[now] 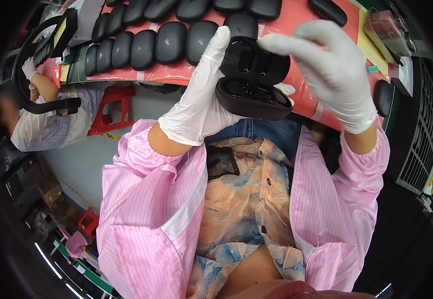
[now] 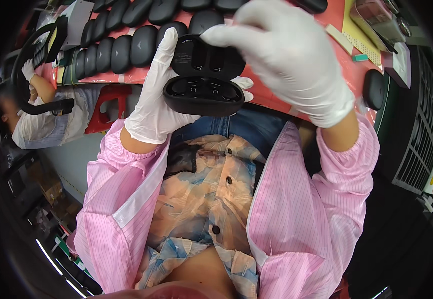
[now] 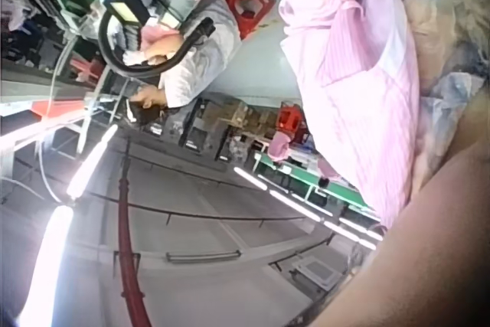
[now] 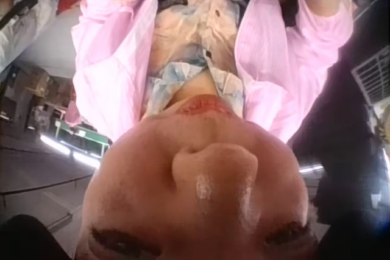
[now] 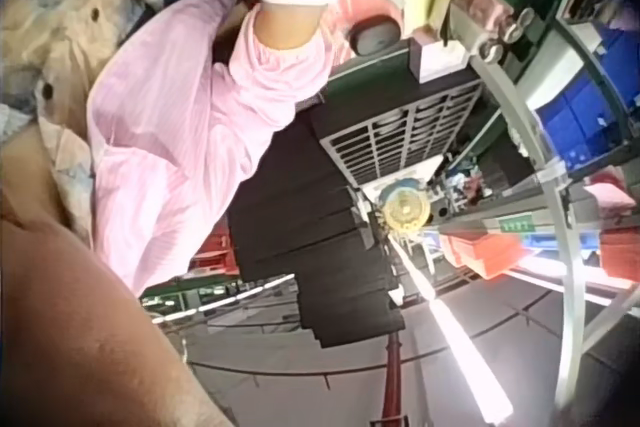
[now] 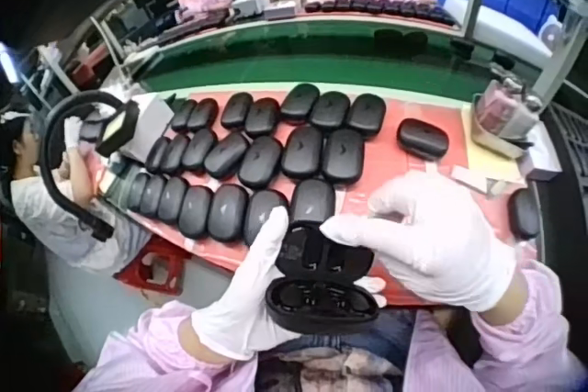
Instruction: Cleaning and inspecting black earbud charging cases at an assembly line workstation.
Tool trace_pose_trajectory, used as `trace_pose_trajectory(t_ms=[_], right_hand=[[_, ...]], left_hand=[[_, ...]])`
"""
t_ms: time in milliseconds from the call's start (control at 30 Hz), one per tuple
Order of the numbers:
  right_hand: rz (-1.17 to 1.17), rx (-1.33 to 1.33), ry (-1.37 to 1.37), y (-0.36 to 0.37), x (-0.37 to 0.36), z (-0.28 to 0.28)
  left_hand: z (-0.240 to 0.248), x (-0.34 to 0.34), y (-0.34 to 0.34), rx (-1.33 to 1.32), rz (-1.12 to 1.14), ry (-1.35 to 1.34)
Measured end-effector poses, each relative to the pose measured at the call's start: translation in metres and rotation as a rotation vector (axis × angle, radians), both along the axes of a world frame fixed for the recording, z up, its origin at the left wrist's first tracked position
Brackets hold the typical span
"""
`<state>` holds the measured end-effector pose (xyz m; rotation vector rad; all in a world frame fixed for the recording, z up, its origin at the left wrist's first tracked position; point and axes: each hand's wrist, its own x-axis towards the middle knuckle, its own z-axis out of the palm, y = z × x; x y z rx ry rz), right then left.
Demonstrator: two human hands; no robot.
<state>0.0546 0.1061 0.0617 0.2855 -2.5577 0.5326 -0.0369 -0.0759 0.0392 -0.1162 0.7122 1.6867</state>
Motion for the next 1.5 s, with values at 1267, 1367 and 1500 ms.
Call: trace_pose_trajectory(t_ms=[1267, 1367, 1500], right_hand=[[-0.433, -0.704, 0.165, -0.032, 0.053, -0.064], [-0.449, -0.788, 0.083, -0.033, 0.051, -0.068], [-0.4, -0.483, 0.144, -0.044, 0.053, -0.065]], left_hand=[[-0.03, 0.022, 0.023, -0.013, 0.029, -0.164], [-0.031, 0.022, 0.021, 0.007, 0.01, -0.162], [-0.035, 0.023, 0.024, 0.025, 0.107, -0.305]])
